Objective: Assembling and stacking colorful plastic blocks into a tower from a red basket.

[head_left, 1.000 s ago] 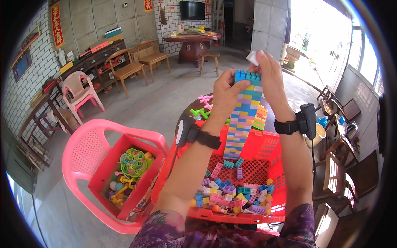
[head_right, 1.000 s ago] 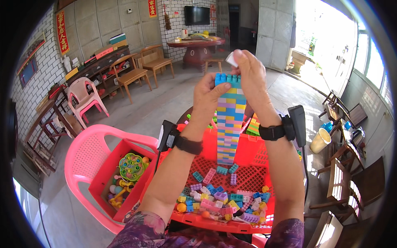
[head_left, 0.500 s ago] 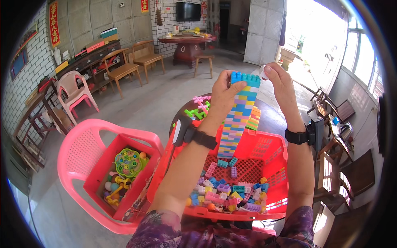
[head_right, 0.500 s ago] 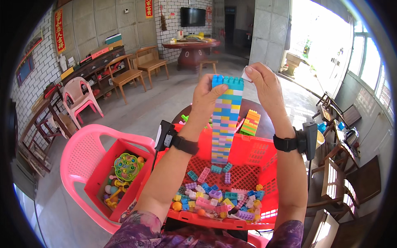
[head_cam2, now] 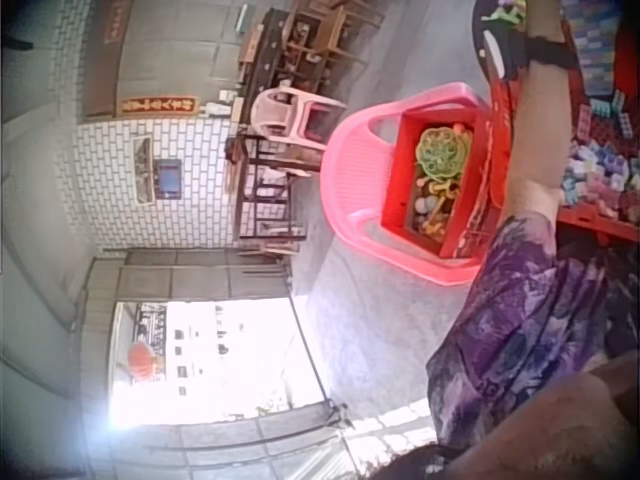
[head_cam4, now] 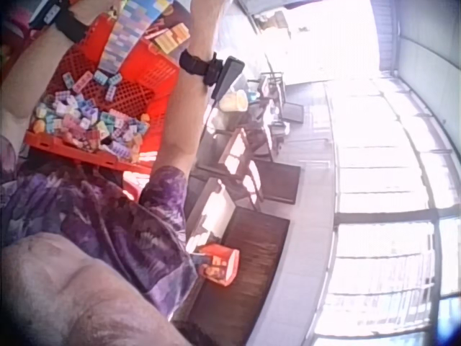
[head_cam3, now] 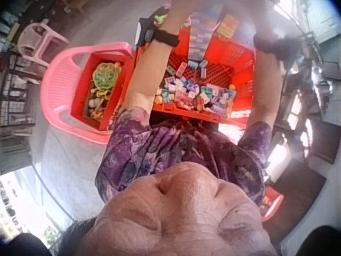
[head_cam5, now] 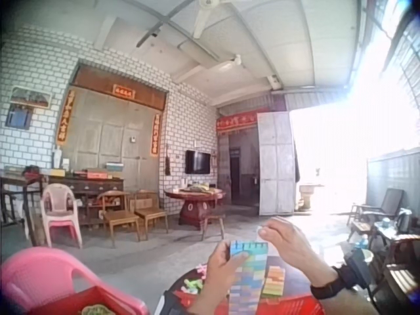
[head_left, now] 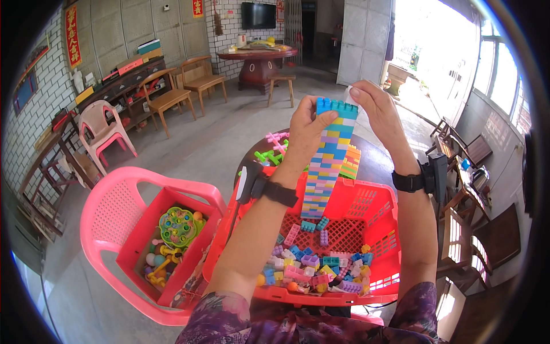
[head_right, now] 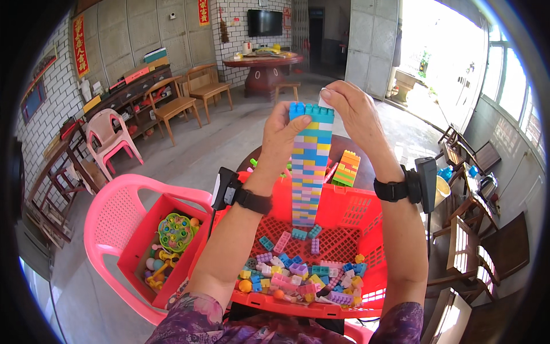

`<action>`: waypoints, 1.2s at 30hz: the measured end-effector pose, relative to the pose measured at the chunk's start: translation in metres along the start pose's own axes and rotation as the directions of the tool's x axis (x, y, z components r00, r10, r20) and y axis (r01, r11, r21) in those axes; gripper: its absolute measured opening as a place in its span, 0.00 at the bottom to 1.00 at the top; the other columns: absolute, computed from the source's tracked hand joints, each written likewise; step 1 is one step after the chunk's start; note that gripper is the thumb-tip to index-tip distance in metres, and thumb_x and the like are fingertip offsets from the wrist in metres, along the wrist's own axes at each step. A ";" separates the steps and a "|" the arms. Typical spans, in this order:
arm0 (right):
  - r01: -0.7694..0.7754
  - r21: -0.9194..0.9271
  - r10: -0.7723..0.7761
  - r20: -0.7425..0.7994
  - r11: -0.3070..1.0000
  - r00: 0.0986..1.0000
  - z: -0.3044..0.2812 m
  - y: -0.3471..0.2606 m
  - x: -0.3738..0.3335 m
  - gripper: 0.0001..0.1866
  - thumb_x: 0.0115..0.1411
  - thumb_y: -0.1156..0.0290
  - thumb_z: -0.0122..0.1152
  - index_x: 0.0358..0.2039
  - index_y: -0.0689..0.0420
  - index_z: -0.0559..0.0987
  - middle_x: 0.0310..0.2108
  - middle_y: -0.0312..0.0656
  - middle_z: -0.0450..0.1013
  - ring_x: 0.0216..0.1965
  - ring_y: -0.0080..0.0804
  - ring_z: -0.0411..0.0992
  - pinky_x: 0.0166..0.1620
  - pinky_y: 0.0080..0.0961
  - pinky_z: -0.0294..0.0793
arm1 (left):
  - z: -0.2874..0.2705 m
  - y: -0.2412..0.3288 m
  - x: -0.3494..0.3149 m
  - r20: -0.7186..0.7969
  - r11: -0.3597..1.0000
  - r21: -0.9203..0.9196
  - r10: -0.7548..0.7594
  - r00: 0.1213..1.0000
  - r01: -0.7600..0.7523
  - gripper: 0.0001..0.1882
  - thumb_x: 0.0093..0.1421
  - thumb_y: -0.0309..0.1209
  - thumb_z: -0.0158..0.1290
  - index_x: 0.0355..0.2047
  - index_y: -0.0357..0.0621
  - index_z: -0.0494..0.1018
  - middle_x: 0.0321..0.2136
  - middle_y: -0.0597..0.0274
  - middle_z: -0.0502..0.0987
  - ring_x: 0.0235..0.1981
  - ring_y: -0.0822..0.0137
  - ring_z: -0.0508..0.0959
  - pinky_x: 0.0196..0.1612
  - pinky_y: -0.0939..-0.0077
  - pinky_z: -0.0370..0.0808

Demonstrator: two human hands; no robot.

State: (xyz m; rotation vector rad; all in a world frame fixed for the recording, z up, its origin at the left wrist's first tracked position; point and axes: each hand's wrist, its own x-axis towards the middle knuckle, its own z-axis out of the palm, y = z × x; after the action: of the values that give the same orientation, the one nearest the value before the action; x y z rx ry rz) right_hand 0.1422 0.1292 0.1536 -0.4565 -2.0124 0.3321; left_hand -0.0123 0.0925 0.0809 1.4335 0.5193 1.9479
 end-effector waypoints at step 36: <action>0.013 -0.019 -0.013 0.018 1.000 1.000 0.008 0.003 0.002 0.14 0.59 0.64 0.53 0.31 0.63 0.75 0.25 0.44 0.70 0.27 0.33 0.68 0.32 0.27 0.66 | -0.001 -0.003 0.002 -0.003 1.000 -0.003 0.004 1.000 -0.004 0.17 0.55 0.30 0.59 0.40 0.38 0.65 0.34 0.64 0.72 0.35 0.77 0.72 0.40 0.83 0.71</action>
State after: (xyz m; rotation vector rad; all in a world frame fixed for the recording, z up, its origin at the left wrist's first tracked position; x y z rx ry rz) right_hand 0.1343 0.1330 0.1501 -0.4537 -2.0363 0.3107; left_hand -0.0122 0.0960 0.0798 1.4309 0.5153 1.9534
